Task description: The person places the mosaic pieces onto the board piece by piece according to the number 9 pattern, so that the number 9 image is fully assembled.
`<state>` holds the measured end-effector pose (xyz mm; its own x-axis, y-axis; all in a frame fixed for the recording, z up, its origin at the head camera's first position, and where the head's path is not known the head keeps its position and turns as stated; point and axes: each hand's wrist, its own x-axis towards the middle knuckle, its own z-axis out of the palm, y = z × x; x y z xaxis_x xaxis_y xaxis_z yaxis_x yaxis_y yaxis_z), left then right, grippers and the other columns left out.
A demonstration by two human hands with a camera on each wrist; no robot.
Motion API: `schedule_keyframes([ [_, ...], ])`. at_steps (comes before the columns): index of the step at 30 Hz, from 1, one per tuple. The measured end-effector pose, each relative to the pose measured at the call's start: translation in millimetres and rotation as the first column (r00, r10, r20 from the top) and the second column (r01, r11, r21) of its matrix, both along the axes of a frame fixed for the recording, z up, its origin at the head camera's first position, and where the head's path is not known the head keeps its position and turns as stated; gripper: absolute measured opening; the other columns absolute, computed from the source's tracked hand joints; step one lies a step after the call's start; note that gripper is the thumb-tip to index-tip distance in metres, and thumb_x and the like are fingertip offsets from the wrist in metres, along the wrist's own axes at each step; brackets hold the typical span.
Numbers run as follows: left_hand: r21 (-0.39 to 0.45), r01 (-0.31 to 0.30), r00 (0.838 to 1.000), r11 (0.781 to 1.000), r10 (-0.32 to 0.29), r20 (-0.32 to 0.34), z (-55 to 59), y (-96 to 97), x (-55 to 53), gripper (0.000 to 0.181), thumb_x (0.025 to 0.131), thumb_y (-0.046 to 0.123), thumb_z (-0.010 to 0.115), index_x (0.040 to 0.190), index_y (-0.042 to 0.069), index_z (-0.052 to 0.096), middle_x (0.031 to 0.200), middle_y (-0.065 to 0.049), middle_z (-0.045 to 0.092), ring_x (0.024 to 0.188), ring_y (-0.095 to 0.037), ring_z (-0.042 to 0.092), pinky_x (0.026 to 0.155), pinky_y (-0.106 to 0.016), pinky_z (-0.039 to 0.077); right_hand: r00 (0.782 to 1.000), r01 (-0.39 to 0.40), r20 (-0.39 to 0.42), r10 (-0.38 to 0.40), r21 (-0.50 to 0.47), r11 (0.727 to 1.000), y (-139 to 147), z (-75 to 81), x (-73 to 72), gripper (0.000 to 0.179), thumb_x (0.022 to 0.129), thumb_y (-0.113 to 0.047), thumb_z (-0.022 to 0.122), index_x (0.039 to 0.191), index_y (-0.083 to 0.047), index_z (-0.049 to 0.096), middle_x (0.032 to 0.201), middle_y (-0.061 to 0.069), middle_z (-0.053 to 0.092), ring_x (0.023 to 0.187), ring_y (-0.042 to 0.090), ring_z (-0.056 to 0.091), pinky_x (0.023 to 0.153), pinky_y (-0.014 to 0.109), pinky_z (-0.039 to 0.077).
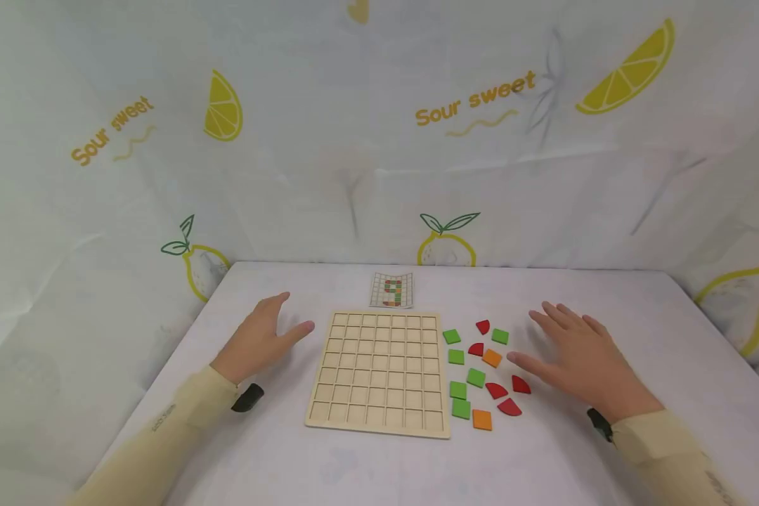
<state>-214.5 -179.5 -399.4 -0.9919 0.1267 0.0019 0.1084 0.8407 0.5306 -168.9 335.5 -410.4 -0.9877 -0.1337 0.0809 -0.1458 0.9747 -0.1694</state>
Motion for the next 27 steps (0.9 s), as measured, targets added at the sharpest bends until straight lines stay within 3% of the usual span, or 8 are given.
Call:
schedule_keyframes([
  [6, 0.103, -0.133, 0.984, 0.986, 0.12, 0.13, 1.6, 28.3, -3.3, 0.079, 0.101, 0.06, 0.065, 0.158, 0.007, 0.05, 0.14, -0.017, 0.07, 0.126, -0.034, 0.068, 0.107, -0.053, 0.055, 0.998, -0.068, 0.005, 0.068, -0.025, 0.997, -29, 8.0, -8.2, 0.085, 0.091, -0.062, 0.08, 0.15, -0.004, 0.061, 0.156, 0.031, 0.053, 0.143, 0.055, 0.043, 0.117, 0.08, 0.029],
  [11, 0.127, -0.174, 0.965, 0.976, 0.144, 0.218, -0.6, 39.8, -6.4, 0.063, 0.101, 0.057, 0.064, 0.144, 0.011, 0.063, 0.106, -0.009, 0.078, 0.097, -0.022, 0.071, 0.097, -0.047, 0.057, 0.993, -0.113, 0.028, 0.115, -0.064, 0.991, -49, 5.4, -11.5, 0.061, 0.092, -0.048, 0.083, 0.137, -0.008, 0.072, 0.147, 0.026, 0.062, 0.139, 0.053, 0.047, 0.114, 0.078, 0.037],
  [15, 0.144, -0.176, 0.959, 0.974, 0.136, 0.25, -3.2, 41.9, -8.9, 0.053, 0.102, 0.053, 0.063, 0.133, 0.011, 0.066, 0.078, -0.009, 0.075, 0.077, -0.02, 0.068, 0.09, -0.041, 0.054, 0.989, -0.143, 0.033, 0.146, -0.082, 0.986, -61, -0.1, -15.2, 0.044, 0.091, -0.038, 0.086, 0.125, -0.012, 0.078, 0.141, 0.022, 0.066, 0.137, 0.05, 0.051, 0.115, 0.074, 0.037],
  [24, 0.176, -0.186, 0.953, 0.967, 0.133, 0.274, -8.9, 43.5, -13.6, 0.038, 0.103, 0.043, 0.066, 0.121, 0.01, 0.07, 0.079, -0.004, 0.074, 0.067, -0.017, 0.068, 0.073, -0.03, 0.051, 0.989, -0.144, 0.016, 0.145, -0.053, 0.988, -76, 0.1, -26.9, 0.034, 0.088, -0.029, 0.089, 0.117, -0.013, 0.082, 0.138, 0.019, 0.066, 0.137, 0.046, 0.051, 0.118, 0.071, 0.037],
  [27, 0.199, -0.177, 0.952, 0.964, 0.117, 0.282, -10.4, 44.5, -15.4, 0.034, 0.103, 0.039, 0.068, 0.119, 0.009, 0.071, 0.081, -0.004, 0.074, 0.067, -0.016, 0.069, 0.069, -0.028, 0.052, 0.988, -0.15, 0.013, 0.151, -0.026, 0.988, -77, 1.0, -28.9, 0.032, 0.087, -0.028, 0.091, 0.114, -0.013, 0.083, 0.129, 0.017, 0.069, 0.128, 0.043, 0.056, 0.115, 0.068, 0.042],
])
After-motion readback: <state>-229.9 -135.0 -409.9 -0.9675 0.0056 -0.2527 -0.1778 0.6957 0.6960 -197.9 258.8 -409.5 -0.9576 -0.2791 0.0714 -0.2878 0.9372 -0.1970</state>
